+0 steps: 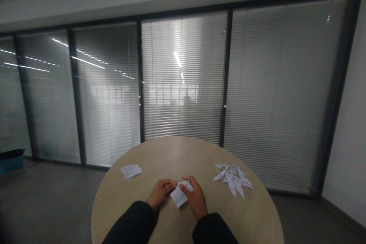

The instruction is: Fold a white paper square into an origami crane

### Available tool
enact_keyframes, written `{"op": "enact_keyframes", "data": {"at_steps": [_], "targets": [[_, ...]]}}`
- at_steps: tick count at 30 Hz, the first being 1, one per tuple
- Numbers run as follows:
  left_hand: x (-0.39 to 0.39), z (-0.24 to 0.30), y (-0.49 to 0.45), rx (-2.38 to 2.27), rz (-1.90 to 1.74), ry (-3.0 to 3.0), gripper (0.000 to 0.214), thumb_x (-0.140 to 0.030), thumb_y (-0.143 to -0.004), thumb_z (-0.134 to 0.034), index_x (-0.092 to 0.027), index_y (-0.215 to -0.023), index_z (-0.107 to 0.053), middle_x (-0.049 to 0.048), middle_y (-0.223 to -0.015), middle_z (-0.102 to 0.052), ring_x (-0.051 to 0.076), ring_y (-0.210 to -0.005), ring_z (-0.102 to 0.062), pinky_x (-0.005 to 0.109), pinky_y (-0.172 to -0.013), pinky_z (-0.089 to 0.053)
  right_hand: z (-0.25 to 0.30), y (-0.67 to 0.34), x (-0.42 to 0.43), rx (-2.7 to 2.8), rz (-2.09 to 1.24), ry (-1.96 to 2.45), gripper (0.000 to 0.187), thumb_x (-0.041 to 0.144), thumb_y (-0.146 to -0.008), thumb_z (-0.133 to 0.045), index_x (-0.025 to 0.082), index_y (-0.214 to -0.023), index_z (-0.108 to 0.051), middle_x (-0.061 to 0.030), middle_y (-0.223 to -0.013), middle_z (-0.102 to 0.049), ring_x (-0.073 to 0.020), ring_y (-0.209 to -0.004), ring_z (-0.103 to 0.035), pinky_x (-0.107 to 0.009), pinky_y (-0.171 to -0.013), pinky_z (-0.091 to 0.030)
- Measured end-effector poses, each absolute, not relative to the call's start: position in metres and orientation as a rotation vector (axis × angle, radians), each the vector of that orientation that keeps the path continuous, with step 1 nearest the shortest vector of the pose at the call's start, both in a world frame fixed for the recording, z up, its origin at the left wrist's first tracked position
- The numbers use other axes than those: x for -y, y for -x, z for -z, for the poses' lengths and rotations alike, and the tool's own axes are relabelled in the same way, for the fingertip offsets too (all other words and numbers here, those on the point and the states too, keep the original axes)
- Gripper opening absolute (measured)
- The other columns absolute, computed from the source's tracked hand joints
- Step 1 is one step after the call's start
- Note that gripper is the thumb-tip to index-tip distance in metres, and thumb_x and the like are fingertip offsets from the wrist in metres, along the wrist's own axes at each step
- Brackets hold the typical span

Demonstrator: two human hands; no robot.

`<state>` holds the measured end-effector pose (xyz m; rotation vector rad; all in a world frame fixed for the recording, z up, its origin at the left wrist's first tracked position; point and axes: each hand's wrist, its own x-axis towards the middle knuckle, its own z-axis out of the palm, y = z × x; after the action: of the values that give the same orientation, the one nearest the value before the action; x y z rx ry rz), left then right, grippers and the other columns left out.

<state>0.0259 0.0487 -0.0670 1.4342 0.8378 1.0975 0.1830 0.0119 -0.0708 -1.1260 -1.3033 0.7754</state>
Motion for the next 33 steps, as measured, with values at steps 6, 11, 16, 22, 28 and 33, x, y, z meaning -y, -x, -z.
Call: {"op": "enact_keyframes", "data": {"at_steps": [6, 11, 16, 22, 28, 33], "targets": [[-0.050, 0.072, -0.024, -0.821, -1.069, -1.353, 0.048, -0.055, -0.051, -0.075, -0.010, -0.064, -0.069, 0.0045, -0.052, -0.061, 0.018, -0.054, -0.056, 0.028, -0.054, -0.043, 0.072, -0.183, -0.012, 1.382, -0.678, 1.123, 0.049, 0.045, -0.075, -0.059, 0.020, -0.116, -0.052, -0.0065, -0.094, -0.066, -0.0228, -0.083, -0.064, -0.031, -0.067, -0.052], [-0.057, 0.079, -0.023, -0.802, -1.251, -1.148, 0.045, -0.052, -0.050, -0.076, -0.010, -0.066, -0.067, 0.0050, -0.058, -0.064, 0.017, -0.056, -0.057, 0.028, -0.055, -0.044, 0.072, -0.184, -0.011, 1.555, -0.511, 1.007, 0.037, 0.029, -0.077, -0.049, 0.025, -0.111, -0.063, -0.0077, -0.121, -0.054, -0.0224, -0.116, -0.049, -0.034, -0.097, -0.043], [-0.055, 0.075, -0.021, -0.761, -1.276, -1.004, 0.040, -0.044, -0.048, -0.079, -0.011, -0.066, -0.065, 0.0040, -0.061, -0.065, 0.017, -0.059, -0.059, 0.029, -0.059, -0.047, 0.074, -0.180, -0.008, 1.651, -0.534, 1.019, 0.044, 0.015, -0.065, -0.052, 0.029, -0.103, -0.068, -0.0043, -0.136, -0.041, -0.0229, -0.125, -0.040, -0.037, -0.100, -0.041], [-0.049, 0.069, -0.022, -0.731, -1.225, -0.975, 0.043, -0.044, -0.046, -0.080, -0.011, -0.068, -0.063, 0.0040, -0.060, -0.066, 0.017, -0.057, -0.060, 0.029, -0.058, -0.048, 0.070, -0.178, -0.008, 1.618, -0.510, 1.057, 0.023, 0.019, -0.062, -0.069, 0.024, -0.085, -0.074, -0.0071, -0.141, -0.037, -0.0275, -0.125, -0.041, -0.042, -0.106, -0.032], [-0.045, 0.066, -0.023, -0.683, -1.170, -0.979, 0.043, -0.043, -0.048, -0.081, -0.012, -0.069, -0.062, 0.0044, -0.062, -0.066, 0.017, -0.057, -0.061, 0.032, -0.061, -0.050, 0.067, -0.178, -0.008, 1.570, -0.540, 1.031, 0.009, 0.025, -0.063, -0.073, 0.022, -0.072, -0.074, -0.0072, -0.142, -0.037, -0.0283, -0.119, -0.047, -0.043, -0.102, -0.036], [-0.044, 0.065, -0.024, -0.671, -1.186, -0.989, 0.043, -0.044, -0.047, -0.081, -0.012, -0.068, -0.061, 0.0037, -0.063, -0.066, 0.018, -0.059, -0.061, 0.032, -0.063, -0.050, 0.067, -0.178, -0.008, 1.544, -0.569, 1.045, 0.012, 0.032, -0.064, -0.073, 0.022, -0.069, -0.074, -0.0079, -0.141, -0.039, -0.0274, -0.119, -0.047, -0.042, -0.103, -0.035]]}}
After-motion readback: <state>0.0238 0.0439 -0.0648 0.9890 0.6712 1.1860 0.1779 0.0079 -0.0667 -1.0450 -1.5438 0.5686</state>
